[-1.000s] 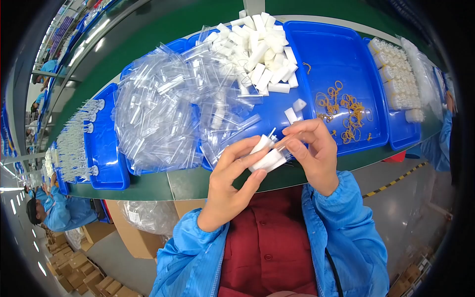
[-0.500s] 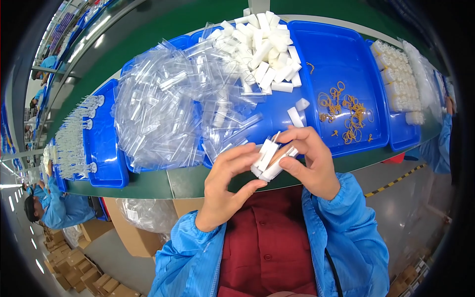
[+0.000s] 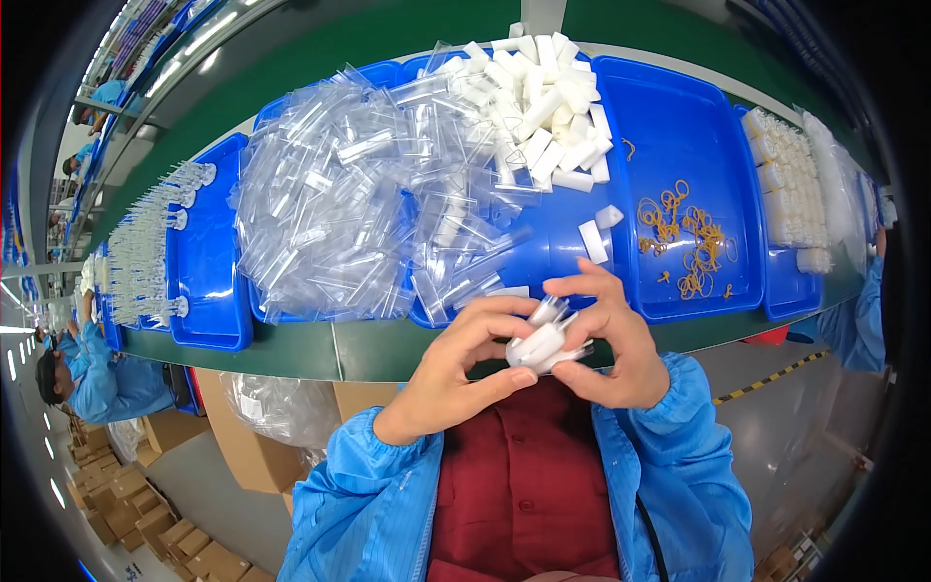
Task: The person assembles white foam pieces and plastic parts into plastic sleeves, gathers them into bundles, secures each bundle with a rubber band, and places the finished bundle onto a tray.
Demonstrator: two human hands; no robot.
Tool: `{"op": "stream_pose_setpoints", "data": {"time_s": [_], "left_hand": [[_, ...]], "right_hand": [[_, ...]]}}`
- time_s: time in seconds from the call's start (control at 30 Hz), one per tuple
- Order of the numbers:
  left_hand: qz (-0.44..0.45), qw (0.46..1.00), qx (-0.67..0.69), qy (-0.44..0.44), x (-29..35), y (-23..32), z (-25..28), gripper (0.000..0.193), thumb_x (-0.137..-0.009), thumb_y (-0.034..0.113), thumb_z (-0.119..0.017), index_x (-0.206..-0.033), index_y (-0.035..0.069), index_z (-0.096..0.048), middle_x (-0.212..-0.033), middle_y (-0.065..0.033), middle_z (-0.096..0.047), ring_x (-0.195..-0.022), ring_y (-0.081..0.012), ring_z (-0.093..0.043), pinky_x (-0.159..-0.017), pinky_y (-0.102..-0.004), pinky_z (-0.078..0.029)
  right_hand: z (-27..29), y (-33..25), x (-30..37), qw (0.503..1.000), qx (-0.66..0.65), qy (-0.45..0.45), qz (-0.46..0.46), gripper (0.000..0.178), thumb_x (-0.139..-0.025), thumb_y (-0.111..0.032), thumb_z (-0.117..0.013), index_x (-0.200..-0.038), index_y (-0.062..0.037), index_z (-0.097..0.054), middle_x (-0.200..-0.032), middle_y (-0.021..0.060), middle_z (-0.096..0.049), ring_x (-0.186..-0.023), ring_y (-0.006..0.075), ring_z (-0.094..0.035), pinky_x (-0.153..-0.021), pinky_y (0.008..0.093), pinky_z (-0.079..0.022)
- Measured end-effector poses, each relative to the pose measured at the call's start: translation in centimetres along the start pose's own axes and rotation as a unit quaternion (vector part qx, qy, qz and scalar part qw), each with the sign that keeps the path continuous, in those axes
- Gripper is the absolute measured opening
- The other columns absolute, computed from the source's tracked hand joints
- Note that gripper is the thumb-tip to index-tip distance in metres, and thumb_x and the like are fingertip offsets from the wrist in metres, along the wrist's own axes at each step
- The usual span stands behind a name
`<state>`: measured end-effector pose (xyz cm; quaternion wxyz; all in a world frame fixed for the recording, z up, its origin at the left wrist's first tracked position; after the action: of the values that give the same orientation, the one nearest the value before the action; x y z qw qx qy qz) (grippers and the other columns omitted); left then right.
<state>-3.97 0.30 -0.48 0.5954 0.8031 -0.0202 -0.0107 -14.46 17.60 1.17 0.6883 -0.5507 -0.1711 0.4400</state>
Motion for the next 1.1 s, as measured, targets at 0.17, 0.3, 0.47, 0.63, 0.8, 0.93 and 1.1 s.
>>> {"op": "stream_pose_setpoints", "data": {"time_s": [0.17, 0.3, 0.47, 0.63, 0.8, 0.93, 1.1], "left_hand": [[-0.018, 0.996, -0.017, 0.088, 0.9, -0.7, 0.6, 0.032, -0.089, -0.004, -0.070, -0.119, -0.002, -0.060, -0.138, -0.0147, -0.046, -0.119, -0.0227, -0.059, -0.096, -0.0344, -0.057], [-0.037, 0.982, -0.087, 0.164, 1.1, -0.2, 0.6, 0.030, -0.086, -0.004, -0.073, -0.114, -0.003, -0.063, -0.138, -0.0154, -0.047, -0.116, -0.0234, -0.061, -0.093, -0.0333, -0.059], [-0.055, 0.974, -0.148, 0.166, 1.4, 0.4, 0.3, 0.033, -0.084, -0.002, -0.077, -0.114, -0.002, -0.065, -0.137, -0.0157, -0.049, -0.116, -0.0248, -0.062, -0.091, -0.0339, -0.060], [-0.047, 0.972, -0.148, 0.177, 1.3, 0.1, 0.6, 0.033, -0.084, -0.001, -0.077, -0.115, -0.002, -0.066, -0.137, -0.0150, -0.050, -0.116, -0.0247, -0.062, -0.091, -0.0335, -0.060], [-0.057, 0.971, -0.158, 0.170, 0.5, -0.2, 0.4, 0.031, -0.085, 0.001, -0.076, -0.114, 0.001, -0.068, -0.135, -0.0137, -0.053, -0.114, -0.0238, -0.063, -0.088, -0.0322, -0.059], [-0.062, 0.969, -0.171, 0.166, 0.0, -0.2, 0.3, 0.029, -0.085, 0.002, -0.076, -0.114, 0.002, -0.069, -0.134, -0.0136, -0.054, -0.111, -0.0233, -0.063, -0.085, -0.0314, -0.059], [-0.057, 0.966, -0.192, 0.162, -0.4, 0.1, 0.0, 0.026, -0.086, 0.002, -0.075, -0.112, 0.002, -0.070, -0.134, -0.0134, -0.054, -0.110, -0.0223, -0.064, -0.083, -0.0305, -0.057]], "right_hand": [[0.6, 0.4, -2.0, 1.000, -0.005, -0.005, 0.016, 0.023, -0.082, -0.006, -0.075, -0.102, -0.0083, -0.064, -0.114, 0.0107, -0.067, -0.120, 0.0338, -0.057, -0.106, 0.0470, -0.041], [0.5, 1.9, -5.3, 0.963, 0.250, 0.057, 0.077, 0.025, -0.081, -0.002, -0.069, -0.106, -0.0045, -0.067, -0.104, 0.0075, -0.067, -0.102, 0.0283, -0.061, -0.087, 0.0391, -0.048], [-1.4, 2.2, -6.8, 0.898, 0.427, -0.044, 0.100, 0.037, -0.076, -0.002, -0.070, -0.112, -0.0024, -0.066, -0.101, 0.0088, -0.066, -0.096, 0.0265, -0.063, -0.079, 0.0386, -0.049], [-0.2, 1.8, -5.9, 0.848, 0.519, -0.102, 0.035, 0.039, -0.076, -0.002, -0.070, -0.114, 0.0010, -0.065, -0.095, 0.0113, -0.065, -0.093, 0.0268, -0.064, -0.076, 0.0354, -0.050], [2.0, 2.0, -4.0, 0.976, -0.064, 0.102, -0.180, 0.038, -0.087, -0.008, -0.069, -0.123, -0.0022, -0.059, -0.108, 0.0115, -0.068, -0.091, 0.0172, -0.065, -0.084, 0.0310, -0.051], [1.7, 1.6, -2.6, 0.925, -0.277, 0.164, -0.202, 0.045, -0.092, -0.010, -0.068, -0.134, -0.0048, -0.052, -0.118, 0.0124, -0.067, -0.096, 0.0130, -0.062, -0.089, 0.0290, -0.050], [1.7, 0.1, -2.5, 0.913, -0.291, 0.196, -0.209, 0.058, -0.091, -0.007, -0.071, -0.143, -0.0049, -0.044, -0.102, 0.0061, -0.063, -0.094, 0.0120, -0.060, -0.089, 0.0259, -0.050]]}}
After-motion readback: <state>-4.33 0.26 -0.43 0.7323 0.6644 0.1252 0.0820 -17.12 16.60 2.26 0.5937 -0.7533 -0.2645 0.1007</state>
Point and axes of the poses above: each hand's wrist, its own x-axis away from the middle knuckle, its own z-axis out of the back of the hand, y = z × x, the point moved 3 cm from there along -x, towards the middle knuckle
